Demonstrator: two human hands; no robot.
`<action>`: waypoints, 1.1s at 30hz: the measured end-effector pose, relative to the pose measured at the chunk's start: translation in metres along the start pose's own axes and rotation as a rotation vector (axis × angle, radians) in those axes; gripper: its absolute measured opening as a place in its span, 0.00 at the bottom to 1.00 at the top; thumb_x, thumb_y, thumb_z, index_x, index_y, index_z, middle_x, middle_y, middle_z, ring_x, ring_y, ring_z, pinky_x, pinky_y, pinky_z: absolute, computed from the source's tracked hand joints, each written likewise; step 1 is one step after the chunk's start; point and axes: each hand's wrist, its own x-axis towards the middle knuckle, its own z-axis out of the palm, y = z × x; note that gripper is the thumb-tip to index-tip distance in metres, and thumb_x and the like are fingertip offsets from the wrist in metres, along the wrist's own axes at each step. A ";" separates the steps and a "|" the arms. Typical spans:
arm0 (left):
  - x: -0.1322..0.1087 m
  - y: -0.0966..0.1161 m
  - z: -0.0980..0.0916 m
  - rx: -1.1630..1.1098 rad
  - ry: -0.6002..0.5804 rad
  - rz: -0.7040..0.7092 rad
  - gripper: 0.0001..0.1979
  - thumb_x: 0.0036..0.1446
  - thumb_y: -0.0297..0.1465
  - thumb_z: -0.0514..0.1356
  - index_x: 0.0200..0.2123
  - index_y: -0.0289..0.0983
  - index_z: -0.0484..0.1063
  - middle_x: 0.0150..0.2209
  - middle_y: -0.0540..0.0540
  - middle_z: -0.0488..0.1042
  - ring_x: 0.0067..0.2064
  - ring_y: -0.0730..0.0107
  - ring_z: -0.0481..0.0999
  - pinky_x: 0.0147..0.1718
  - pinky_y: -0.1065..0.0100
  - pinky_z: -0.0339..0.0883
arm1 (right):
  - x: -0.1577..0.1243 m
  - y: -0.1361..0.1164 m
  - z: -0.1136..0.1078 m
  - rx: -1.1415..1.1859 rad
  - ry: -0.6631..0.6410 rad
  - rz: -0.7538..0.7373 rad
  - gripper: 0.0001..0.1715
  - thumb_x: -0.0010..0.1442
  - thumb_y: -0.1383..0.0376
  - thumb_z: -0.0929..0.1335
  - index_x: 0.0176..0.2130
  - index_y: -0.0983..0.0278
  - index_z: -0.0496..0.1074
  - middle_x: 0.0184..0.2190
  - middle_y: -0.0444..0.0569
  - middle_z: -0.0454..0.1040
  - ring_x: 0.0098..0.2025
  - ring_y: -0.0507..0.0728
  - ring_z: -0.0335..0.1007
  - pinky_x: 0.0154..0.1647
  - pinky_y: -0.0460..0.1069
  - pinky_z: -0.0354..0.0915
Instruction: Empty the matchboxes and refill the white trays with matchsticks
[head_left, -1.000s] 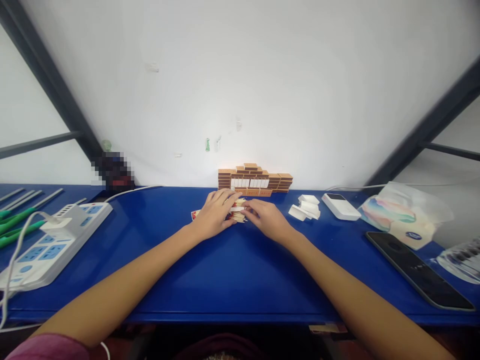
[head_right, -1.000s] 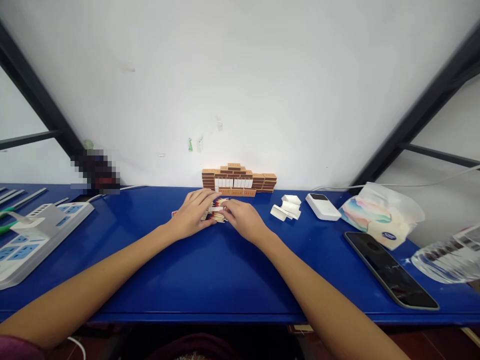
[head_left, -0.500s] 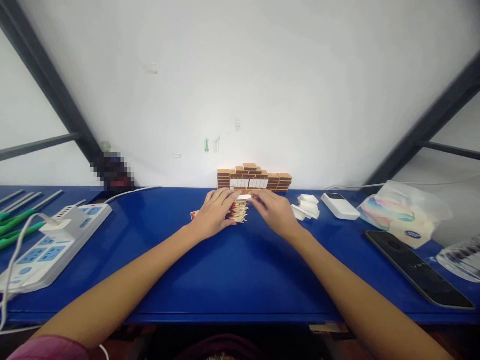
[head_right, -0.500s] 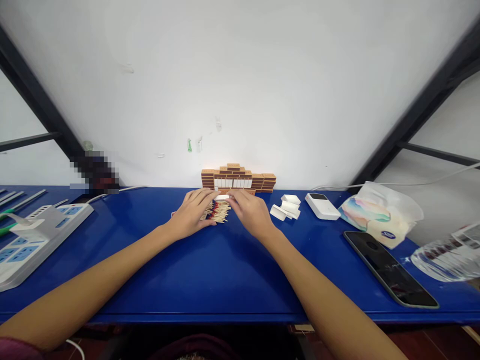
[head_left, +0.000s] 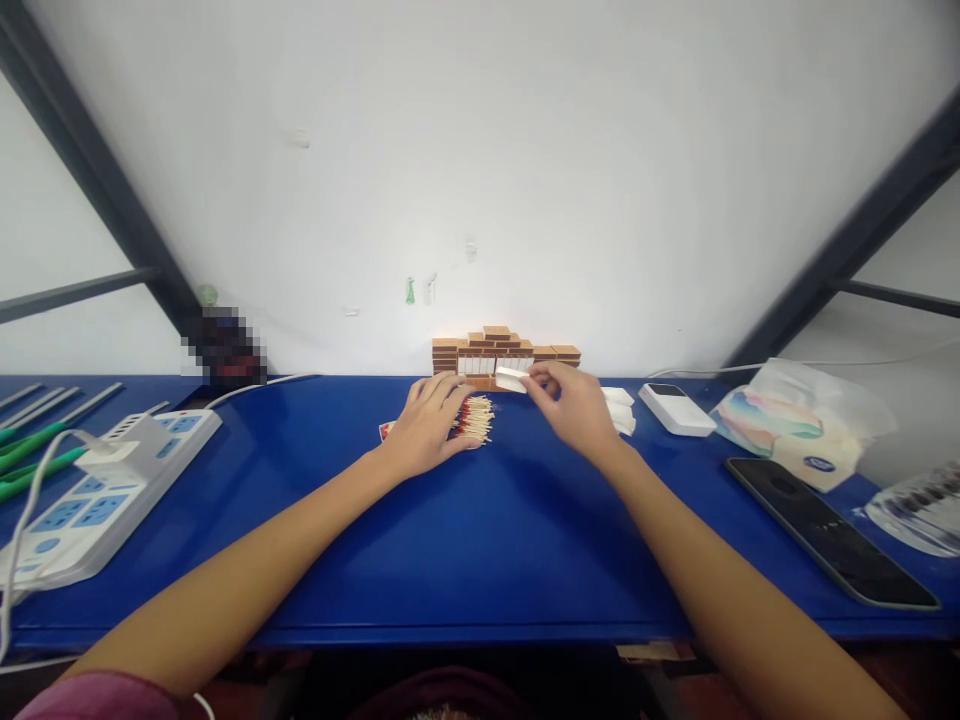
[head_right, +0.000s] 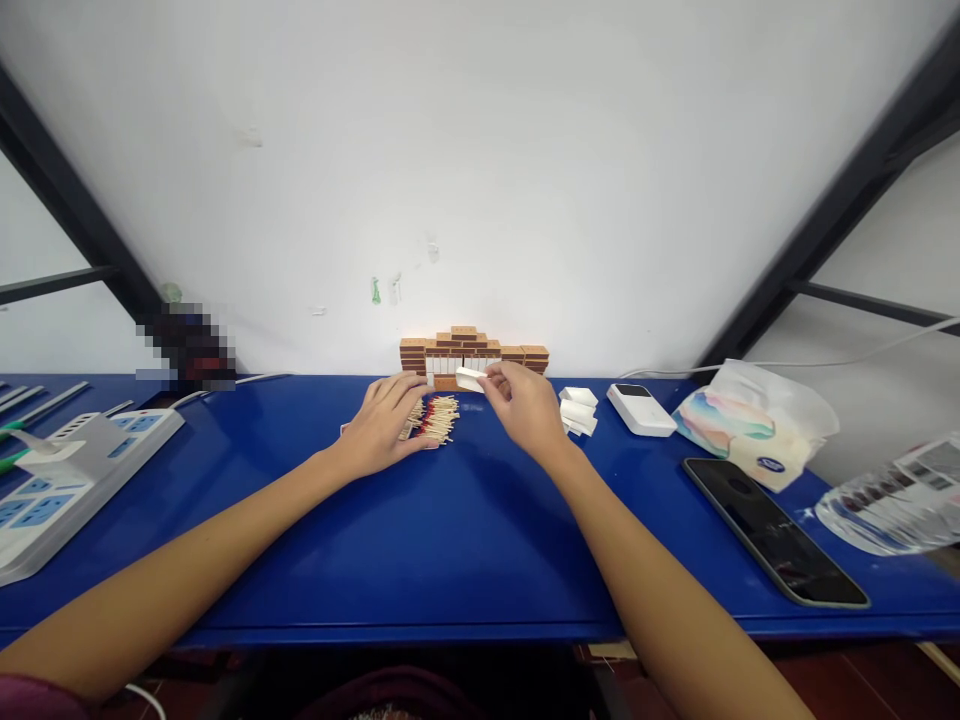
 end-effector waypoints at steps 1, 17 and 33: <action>0.001 0.000 0.000 0.004 0.004 -0.003 0.25 0.65 0.44 0.62 0.60 0.39 0.67 0.64 0.35 0.66 0.68 0.46 0.59 0.64 0.47 0.54 | 0.003 0.003 -0.006 -0.025 -0.020 0.036 0.14 0.67 0.57 0.67 0.41 0.64 0.77 0.34 0.52 0.80 0.33 0.58 0.73 0.38 0.51 0.65; 0.044 -0.027 0.007 -0.055 -0.196 -0.147 0.04 0.57 0.34 0.66 0.33 0.41 0.82 0.51 0.40 0.72 0.60 0.48 0.64 0.59 0.43 0.56 | 0.005 0.036 -0.047 -0.459 -0.489 0.298 0.06 0.63 0.66 0.68 0.34 0.62 0.77 0.34 0.52 0.81 0.32 0.58 0.74 0.29 0.49 0.56; 0.051 -0.021 0.003 -0.093 -0.131 -0.213 0.06 0.62 0.33 0.64 0.34 0.38 0.78 0.54 0.39 0.70 0.62 0.49 0.63 0.60 0.45 0.57 | 0.003 0.017 -0.018 0.011 -0.357 0.147 0.10 0.64 0.61 0.69 0.34 0.64 0.77 0.28 0.48 0.78 0.29 0.54 0.69 0.30 0.48 0.59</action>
